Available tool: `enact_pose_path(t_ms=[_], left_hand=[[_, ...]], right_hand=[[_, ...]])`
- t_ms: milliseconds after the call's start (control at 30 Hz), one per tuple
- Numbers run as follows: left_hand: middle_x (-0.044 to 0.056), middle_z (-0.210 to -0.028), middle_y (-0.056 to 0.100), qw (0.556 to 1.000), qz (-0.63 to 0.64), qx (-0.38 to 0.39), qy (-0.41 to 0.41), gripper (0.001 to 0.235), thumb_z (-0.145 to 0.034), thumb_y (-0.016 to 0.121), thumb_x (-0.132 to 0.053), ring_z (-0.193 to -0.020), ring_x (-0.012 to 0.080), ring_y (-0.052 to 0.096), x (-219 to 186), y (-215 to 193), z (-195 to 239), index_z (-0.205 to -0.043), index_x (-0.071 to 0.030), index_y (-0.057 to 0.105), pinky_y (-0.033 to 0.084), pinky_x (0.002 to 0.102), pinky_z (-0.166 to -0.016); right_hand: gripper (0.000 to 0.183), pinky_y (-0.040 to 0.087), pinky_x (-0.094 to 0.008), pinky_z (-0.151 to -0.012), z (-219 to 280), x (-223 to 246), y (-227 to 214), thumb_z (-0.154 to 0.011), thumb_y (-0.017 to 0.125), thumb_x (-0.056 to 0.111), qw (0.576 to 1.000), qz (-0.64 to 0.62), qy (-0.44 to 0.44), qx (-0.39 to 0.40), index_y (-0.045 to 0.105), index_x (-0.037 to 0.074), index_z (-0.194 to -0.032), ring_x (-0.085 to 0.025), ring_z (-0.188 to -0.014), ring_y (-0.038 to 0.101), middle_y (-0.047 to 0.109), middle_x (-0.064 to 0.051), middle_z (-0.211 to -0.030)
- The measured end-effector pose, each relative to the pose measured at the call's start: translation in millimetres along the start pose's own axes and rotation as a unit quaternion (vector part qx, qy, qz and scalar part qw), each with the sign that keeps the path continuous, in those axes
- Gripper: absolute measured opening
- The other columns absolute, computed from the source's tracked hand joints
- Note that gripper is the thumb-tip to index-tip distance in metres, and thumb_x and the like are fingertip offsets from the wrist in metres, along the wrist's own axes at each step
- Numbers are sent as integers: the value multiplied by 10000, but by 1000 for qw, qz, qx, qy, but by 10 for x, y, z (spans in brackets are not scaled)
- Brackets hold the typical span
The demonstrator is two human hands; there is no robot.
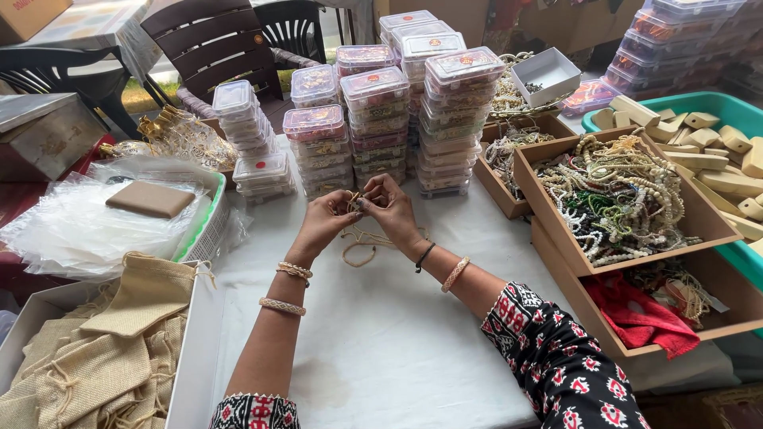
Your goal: Packing various jewelry items like necklaces into small plastic bags and jewelry boxes.
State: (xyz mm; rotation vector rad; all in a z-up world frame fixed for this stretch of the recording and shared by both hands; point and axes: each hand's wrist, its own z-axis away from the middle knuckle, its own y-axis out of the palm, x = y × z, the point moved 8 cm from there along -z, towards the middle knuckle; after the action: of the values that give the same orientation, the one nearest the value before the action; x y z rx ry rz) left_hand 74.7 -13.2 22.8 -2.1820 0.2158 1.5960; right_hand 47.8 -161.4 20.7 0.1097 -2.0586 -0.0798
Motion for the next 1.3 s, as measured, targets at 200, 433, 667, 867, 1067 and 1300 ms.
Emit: enact_pose_path(t_ms=[200,433,667,867,1067,1300], left_hand=[[35,-907,730,996,78,30,-22,233,-859,759,-38,-786,82,660,291,-40,-30,-1074,-8,672,553,268,-680],[59,-978,727,973,202,105,-26,170,-946,709,-73,-825,120,694,171,-44,60,-1096,-14,656,575,269,-725],[65,-1006,727,972,209,94,-48,161,-954,669,-64,-883,130,703,229,-64,63,-1107,-14,665,603,303,-789],[55,-1015,726,989,140,51,-24,193,-927,709,-6,-897,97,659,318,-111,-20,-1115,-13,666,557,272,-790],[55,-974,727,994,106,-21,-34,216,-873,731,16,-885,105,690,421,-192,-62,-1063,-16,634,604,280,-791],[111,-1043,696,997,70,-28,-35,403,-872,794,-106,-922,120,694,253,-184,-10,-1212,1,606,618,269,-771]], right_hand=[[245,542,-246,-768,-21,-273,27,-970,719,58,997,4,50,55,581,56,-1173,-82,-863,601,594,-12,-939],[544,542,-326,-1025,85,-155,225,-991,665,268,975,-66,118,178,459,124,-1474,-145,-1222,610,530,-36,-1419],[542,566,-433,-1050,212,-278,405,-1038,588,320,911,-264,242,206,448,74,-1500,-246,-1168,668,621,-106,-1323],[384,575,-341,-991,100,-635,226,-1041,596,221,939,-218,228,137,585,2,-1357,-220,-1126,699,674,-94,-1254],[343,609,-287,-969,100,-501,187,-1011,627,168,950,-170,235,115,638,5,-1313,-181,-1115,692,698,-71,-1232],[354,615,-280,-922,42,-730,101,-1008,630,206,949,-173,239,111,667,10,-1300,-173,-1060,724,714,-84,-1213]])
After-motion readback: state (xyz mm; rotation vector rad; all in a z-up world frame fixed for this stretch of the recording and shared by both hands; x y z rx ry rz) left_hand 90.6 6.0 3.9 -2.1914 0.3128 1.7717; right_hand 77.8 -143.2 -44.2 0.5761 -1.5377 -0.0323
